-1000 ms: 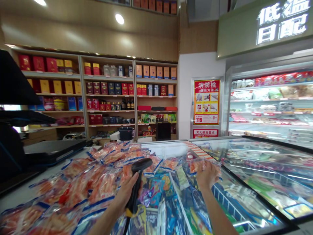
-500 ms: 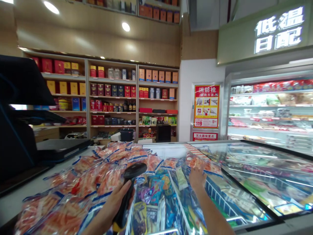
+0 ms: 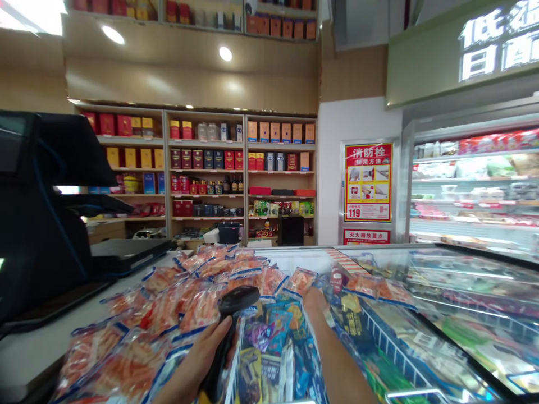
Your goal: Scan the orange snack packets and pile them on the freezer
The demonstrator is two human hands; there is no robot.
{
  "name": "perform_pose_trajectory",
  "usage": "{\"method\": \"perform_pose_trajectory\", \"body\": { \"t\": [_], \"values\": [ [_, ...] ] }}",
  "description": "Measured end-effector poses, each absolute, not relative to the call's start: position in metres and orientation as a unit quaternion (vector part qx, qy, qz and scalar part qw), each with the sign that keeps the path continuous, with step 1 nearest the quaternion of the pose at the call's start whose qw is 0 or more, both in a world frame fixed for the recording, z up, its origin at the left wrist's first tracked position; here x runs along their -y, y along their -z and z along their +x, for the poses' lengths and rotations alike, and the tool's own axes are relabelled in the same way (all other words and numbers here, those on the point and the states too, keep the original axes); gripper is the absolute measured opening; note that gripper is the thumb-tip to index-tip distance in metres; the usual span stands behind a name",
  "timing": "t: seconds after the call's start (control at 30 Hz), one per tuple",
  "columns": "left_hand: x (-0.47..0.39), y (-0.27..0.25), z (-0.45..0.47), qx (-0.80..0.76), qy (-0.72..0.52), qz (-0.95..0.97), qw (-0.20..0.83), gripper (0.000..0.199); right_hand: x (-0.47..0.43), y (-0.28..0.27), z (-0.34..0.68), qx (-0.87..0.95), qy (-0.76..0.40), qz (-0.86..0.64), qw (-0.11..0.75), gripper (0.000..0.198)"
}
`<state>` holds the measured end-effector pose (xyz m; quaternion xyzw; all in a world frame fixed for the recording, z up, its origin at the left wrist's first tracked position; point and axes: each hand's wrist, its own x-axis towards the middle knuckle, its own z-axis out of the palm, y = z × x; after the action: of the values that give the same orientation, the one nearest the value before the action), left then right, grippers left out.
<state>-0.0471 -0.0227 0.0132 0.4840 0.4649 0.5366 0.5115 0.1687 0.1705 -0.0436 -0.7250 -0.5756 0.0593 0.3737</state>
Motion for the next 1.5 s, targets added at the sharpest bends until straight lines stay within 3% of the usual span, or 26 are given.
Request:
{"method": "perform_pose_trajectory", "body": {
  "t": [0.4,1.1,1.5],
  "values": [
    [0.030,-0.016,-0.034,-0.430,-0.506,0.514,0.543,0.037,-0.128,0.053,0.194,0.533,-0.089,-0.617,0.572,0.030],
    [0.035,-0.017,-0.026,-0.404,-0.474,0.526,0.579,0.034,-0.126,0.056,0.188,0.549,-0.102,-0.603,0.569,0.032],
    [0.030,-0.018,-0.037,-0.453,-0.494,0.502,0.546,0.035,-0.157,0.031,0.247,0.498,-0.006,-0.741,0.450,0.029]
  ]
}}
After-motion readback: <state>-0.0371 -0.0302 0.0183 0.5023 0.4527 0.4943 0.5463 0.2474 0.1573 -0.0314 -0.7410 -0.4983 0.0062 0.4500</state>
